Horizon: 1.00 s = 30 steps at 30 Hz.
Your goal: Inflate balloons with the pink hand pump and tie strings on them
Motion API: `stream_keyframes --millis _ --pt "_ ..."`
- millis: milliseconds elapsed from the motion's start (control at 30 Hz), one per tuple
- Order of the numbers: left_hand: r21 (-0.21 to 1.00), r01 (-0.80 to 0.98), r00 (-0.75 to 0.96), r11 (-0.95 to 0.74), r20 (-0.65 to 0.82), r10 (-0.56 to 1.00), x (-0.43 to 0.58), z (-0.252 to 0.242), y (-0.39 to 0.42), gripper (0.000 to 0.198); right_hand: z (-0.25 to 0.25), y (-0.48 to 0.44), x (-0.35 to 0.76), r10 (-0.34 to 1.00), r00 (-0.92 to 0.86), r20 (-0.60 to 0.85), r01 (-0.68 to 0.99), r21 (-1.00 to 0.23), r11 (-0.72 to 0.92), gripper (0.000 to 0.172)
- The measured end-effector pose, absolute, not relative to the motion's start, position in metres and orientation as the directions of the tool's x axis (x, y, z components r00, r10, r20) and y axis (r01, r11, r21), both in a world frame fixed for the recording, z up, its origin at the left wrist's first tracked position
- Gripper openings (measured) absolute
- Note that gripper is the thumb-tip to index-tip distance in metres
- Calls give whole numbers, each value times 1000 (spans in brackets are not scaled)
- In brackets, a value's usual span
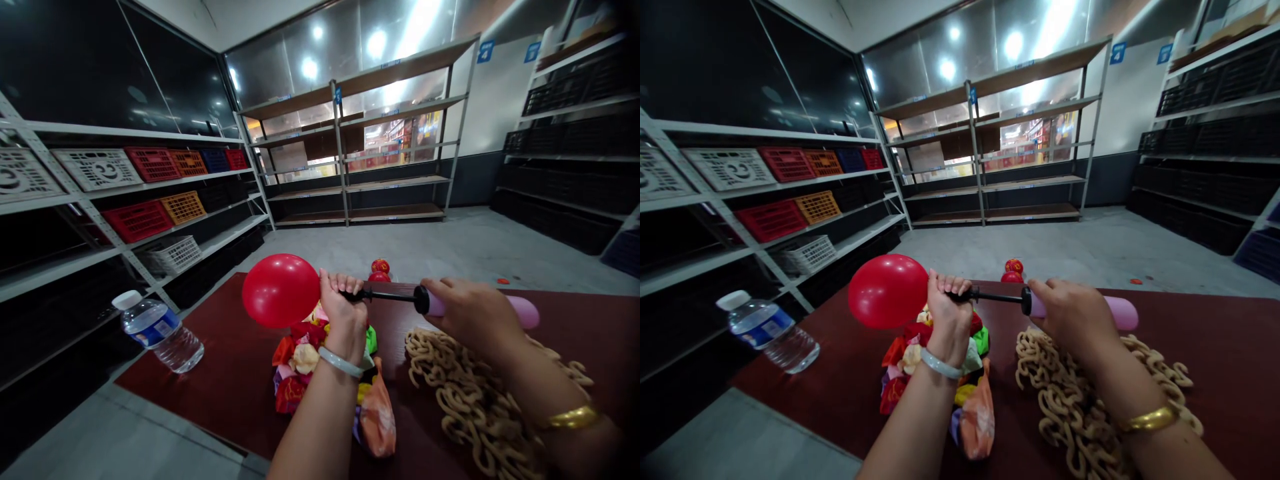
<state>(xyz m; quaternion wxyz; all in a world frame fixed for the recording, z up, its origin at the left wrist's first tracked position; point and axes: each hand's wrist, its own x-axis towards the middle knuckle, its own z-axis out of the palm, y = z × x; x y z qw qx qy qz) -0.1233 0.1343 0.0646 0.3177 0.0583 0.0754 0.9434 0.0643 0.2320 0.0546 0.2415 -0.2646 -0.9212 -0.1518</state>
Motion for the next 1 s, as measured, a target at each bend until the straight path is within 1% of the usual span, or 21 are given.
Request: stream_keyframes --millis 100,200,333,433,533,700,767,867,1000 --pt "181 -647 -748 -741 39 663 -104 59 143 49 53 218 55 397 -743 540 539 131 832 37" --pt "211 -682 -710 -700 37 703 -88 55 147 48 49 208 46 395 -744 539 523 101 846 35" --pt "259 -668 -716 -698 34 698 -84 58 145 49 42 208 40 393 -745 540 507 74 859 39" --pt "279 -628 -743 -726 60 666 -97 64 139 49 39 217 42 376 -753 539 478 56 877 42" --pt "256 -585 -784 -769 66 618 -120 71 128 50 38 230 48 365 -766 528 469 72 880 43" --pt "225 -525 -833 -821 62 550 -148 80 115 50 41 249 64 407 -746 527 522 84 849 42" --pt "212 -523 -838 -826 51 543 -150 81 115 50 42 253 68 413 -735 538 536 87 840 42" --pt "195 -529 -835 -826 51 548 -143 78 120 50 45 254 72 425 -722 545 571 123 812 43" --pt "196 -568 -805 -800 72 589 -126 69 132 49 53 245 71 454 -725 517 597 145 789 38"
